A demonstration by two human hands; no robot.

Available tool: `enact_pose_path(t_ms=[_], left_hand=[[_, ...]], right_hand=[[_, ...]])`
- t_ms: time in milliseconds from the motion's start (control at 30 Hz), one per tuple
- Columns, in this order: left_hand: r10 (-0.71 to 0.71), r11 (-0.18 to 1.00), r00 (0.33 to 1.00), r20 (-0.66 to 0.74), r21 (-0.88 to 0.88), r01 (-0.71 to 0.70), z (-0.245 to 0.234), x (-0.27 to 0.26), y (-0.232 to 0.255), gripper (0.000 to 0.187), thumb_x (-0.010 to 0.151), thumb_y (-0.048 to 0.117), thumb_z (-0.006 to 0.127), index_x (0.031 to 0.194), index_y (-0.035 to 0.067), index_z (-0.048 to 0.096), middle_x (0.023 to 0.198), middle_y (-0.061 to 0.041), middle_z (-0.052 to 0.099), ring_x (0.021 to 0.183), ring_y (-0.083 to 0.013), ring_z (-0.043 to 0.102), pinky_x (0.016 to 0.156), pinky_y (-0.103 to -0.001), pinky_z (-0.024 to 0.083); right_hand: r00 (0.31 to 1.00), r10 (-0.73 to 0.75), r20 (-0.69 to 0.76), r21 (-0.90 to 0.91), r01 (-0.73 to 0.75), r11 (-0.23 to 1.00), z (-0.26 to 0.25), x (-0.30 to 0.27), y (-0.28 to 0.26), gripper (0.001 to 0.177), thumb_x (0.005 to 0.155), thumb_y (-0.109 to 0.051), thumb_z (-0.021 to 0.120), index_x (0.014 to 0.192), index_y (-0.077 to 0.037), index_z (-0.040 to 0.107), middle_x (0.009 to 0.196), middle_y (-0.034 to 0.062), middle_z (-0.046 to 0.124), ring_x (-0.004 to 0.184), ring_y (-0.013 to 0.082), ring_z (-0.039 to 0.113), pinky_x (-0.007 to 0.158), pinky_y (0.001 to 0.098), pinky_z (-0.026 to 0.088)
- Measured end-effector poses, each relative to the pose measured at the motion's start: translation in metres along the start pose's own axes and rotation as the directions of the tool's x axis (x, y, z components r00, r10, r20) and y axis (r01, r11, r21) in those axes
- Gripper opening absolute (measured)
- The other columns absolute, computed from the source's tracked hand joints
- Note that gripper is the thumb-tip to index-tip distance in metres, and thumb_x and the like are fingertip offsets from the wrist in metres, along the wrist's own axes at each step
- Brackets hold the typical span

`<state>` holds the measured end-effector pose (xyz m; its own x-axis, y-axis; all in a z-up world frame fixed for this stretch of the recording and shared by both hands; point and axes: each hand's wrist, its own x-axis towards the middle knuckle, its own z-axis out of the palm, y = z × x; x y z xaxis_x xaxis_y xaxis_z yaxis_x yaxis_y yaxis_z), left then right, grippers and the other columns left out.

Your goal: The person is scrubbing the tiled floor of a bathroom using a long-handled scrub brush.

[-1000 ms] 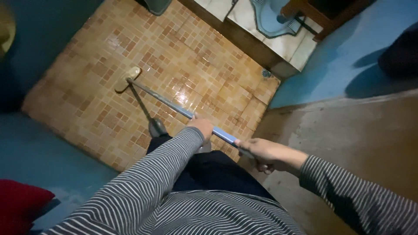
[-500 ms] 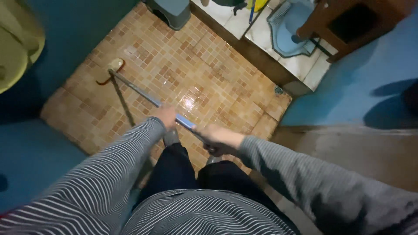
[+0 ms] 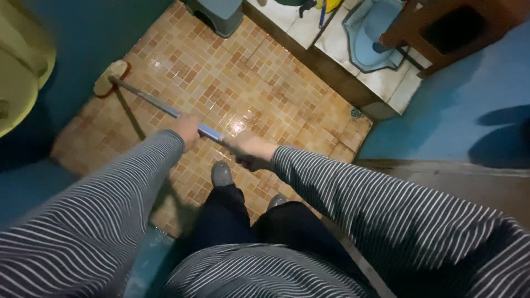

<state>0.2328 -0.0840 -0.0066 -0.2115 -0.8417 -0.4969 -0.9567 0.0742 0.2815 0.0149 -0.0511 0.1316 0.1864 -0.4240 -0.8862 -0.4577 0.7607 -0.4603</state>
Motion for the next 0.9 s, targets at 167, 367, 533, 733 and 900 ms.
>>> enact_pose_path(t_ms=[167, 367, 533, 733, 900], left_hand=[[0.070, 0.990, 0.997, 0.028, 0.120, -0.073, 0.029, 0.013, 0.036, 0.045, 0.091, 0.032, 0.069, 0.122, 0.000, 0.062, 0.131, -0.027, 0.060, 0.122, -0.0412, 0.061, 0.101, -0.050, 0.052], [0.175, 0.969, 0.967, 0.185, 0.140, -0.203, 0.090, 0.003, 0.117, 0.036, 0.095, 0.020, 0.060, 0.126, 0.001, 0.064, 0.129, -0.027, 0.065, 0.120, -0.0384, 0.067, 0.102, -0.048, 0.054], [0.114, 0.983, 0.980, 0.163, 0.122, -0.135, 0.077, -0.059, 0.229, 0.040, 0.095, 0.030, 0.063, 0.125, 0.003, 0.062, 0.137, -0.027, 0.056, 0.134, -0.0417, 0.050, 0.100, -0.053, 0.049], [0.251, 0.935, 0.956, 0.155, 0.218, -0.281, 0.132, -0.060, 0.318, 0.076, 0.082, 0.037, 0.077, 0.137, -0.009, 0.051, 0.138, -0.031, 0.055, 0.137, -0.0450, 0.045, 0.113, -0.048, 0.040], [0.293, 0.945, 0.944, 0.148, 0.103, -0.310, 0.138, -0.067, 0.348, 0.074, 0.099, 0.047, 0.063, 0.141, -0.011, 0.043, 0.147, -0.047, 0.037, 0.142, -0.0548, 0.034, 0.115, -0.051, 0.036]], right_hand=[[0.996, -0.046, -0.079, -0.308, 0.019, 0.951, -0.027, -0.024, 0.024, 0.047, 0.096, -0.053, 0.057, 0.082, -0.009, 0.057, 0.059, 0.0061, 0.054, 0.042, 0.0179, 0.050, 0.036, 0.0356, 0.040], [0.994, -0.072, -0.078, -0.349, 0.040, 0.936, -0.082, -0.078, 0.103, 0.055, 0.101, -0.058, 0.050, 0.082, -0.007, 0.062, 0.060, 0.0052, 0.054, 0.042, 0.0190, 0.049, 0.036, 0.0376, 0.040], [0.977, -0.076, -0.201, -0.518, -0.040, 0.855, -0.129, -0.130, 0.173, 0.062, 0.098, -0.062, 0.049, 0.078, -0.005, 0.065, 0.061, 0.0088, 0.058, 0.049, 0.0241, 0.055, 0.047, 0.0442, 0.045], [0.941, -0.194, -0.276, -0.757, -0.088, 0.648, -0.169, -0.224, 0.202, 0.066, 0.098, -0.062, 0.049, 0.083, 0.000, 0.068, 0.071, 0.0232, 0.065, 0.070, 0.0412, 0.066, 0.068, 0.0519, 0.051], [0.893, -0.262, -0.367, -0.826, -0.182, 0.534, -0.171, -0.268, 0.196, 0.056, 0.095, -0.057, 0.053, 0.087, -0.004, 0.068, 0.075, 0.0217, 0.070, 0.075, 0.0405, 0.070, 0.070, 0.0529, 0.054]])
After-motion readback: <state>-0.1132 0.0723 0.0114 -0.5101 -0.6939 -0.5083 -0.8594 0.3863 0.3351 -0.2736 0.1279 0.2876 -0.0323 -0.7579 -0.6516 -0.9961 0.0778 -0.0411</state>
